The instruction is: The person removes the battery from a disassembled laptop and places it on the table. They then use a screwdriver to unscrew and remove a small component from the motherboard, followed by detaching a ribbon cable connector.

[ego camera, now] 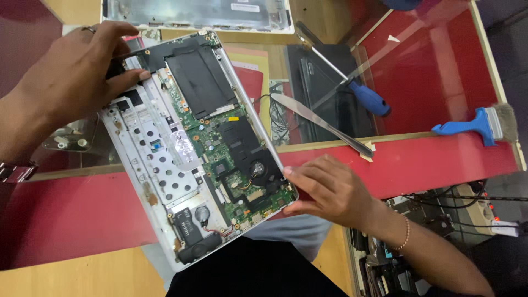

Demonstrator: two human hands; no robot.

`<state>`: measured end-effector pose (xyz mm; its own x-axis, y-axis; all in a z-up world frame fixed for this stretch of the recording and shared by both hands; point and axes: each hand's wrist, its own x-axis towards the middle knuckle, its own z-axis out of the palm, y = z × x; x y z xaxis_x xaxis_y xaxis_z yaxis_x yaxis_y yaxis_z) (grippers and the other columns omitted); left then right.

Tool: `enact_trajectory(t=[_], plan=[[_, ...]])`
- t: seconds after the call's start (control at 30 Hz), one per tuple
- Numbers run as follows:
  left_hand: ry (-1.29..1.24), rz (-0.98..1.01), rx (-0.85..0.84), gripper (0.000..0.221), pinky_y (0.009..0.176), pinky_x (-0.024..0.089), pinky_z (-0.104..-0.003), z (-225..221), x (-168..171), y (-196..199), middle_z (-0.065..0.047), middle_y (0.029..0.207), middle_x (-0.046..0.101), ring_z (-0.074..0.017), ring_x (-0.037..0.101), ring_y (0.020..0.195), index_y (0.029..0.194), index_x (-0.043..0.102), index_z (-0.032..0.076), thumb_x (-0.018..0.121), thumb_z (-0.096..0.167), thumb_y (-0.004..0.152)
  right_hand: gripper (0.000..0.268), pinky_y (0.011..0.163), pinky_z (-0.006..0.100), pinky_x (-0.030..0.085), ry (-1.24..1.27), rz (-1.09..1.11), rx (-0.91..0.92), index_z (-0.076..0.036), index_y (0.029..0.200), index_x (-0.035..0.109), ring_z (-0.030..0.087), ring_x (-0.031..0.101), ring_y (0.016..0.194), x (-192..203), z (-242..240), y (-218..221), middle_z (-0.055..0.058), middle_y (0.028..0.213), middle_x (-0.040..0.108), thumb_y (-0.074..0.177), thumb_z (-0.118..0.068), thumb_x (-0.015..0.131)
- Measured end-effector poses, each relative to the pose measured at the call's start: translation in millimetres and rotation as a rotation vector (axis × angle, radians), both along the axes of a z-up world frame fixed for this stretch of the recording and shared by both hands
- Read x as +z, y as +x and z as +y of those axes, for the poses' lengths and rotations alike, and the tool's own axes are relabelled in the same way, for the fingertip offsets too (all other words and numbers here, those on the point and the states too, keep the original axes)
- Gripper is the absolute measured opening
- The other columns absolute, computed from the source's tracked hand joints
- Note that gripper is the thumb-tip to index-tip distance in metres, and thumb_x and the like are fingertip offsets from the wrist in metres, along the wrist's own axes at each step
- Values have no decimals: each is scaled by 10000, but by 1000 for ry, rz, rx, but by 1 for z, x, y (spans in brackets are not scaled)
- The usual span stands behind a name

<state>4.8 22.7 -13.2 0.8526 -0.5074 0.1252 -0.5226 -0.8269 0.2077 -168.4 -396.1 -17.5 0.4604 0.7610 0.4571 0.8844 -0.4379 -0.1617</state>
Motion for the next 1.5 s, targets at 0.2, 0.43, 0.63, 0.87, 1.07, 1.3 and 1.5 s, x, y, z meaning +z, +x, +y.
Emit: enact_trajectory(t=[0.2, 0.43, 0.63, 0.87, 1.07, 1.3, 1.5], plan=[[-88, 46, -36, 678, 848, 497, -594, -2, 5, 11, -284, 1155, 723, -498, 649, 1085, 1486, 484, -36, 760, 312, 973, 659, 798, 422, 562, 56, -1, -89, 34, 1283, 570, 288, 695, 951, -3, 14, -13, 157, 1122, 723, 909, -425, 859], [-96, 24, -132, 727, 840, 520, -585, -2, 4, 36, -264, 1193, 713, -479, 667, 1080, 1508, 435, -43, 772, 269, 945, 711, 813, 404, 585, 36, -22, -142, -5, 1298, 578, 272, 702, 978, -4, 34, -33, 176, 1200, 726, 863, -439, 936], [-139, 8, -185, 707, 813, 527, -503, -9, 4, 58, -135, 1111, 744, -382, 706, 968, 1483, 522, 41, 842, 247, 887, 451, 690, 386, 560, 128, -101, -261, -35, 1138, 705, 273, 714, 885, -6, 65, -51, 199, 1082, 748, 927, -417, 821], [-133, 58, -147, 654, 827, 519, -569, -21, 20, 35, -264, 1203, 717, -479, 671, 1052, 1481, 503, -4, 792, 209, 934, 407, 712, 404, 561, 127, -99, -295, -66, 1128, 680, 280, 706, 871, -5, 74, -54, 172, 1095, 726, 953, -421, 774], [-123, 93, -56, 674, 863, 512, -574, -5, 19, 18, -251, 1175, 720, -481, 654, 1065, 1502, 477, 35, 768, 247, 933, 424, 786, 442, 548, 72, 26, -233, -35, 1174, 684, 304, 697, 975, 1, 53, -42, 169, 1156, 715, 943, -380, 770], [-453, 203, 94, 376, 776, 490, -383, 34, 29, -15, -124, 1024, 737, -240, 682, 890, 1413, 545, 60, 495, 237, 1085, 498, 841, 445, 528, -72, 62, -177, -85, 1272, 643, 282, 678, 1037, 8, 28, -17, 97, 1197, 711, 886, -362, 793], [-540, 240, 130, 299, 840, 561, -366, 40, 29, -30, -122, 1102, 779, -220, 745, 1023, 1345, 574, 84, 489, 142, 1064, 568, 805, 403, 523, -153, -28, -111, -118, 1312, 609, 246, 679, 933, 5, 3, 5, 73, 1130, 718, 831, -301, 850]])
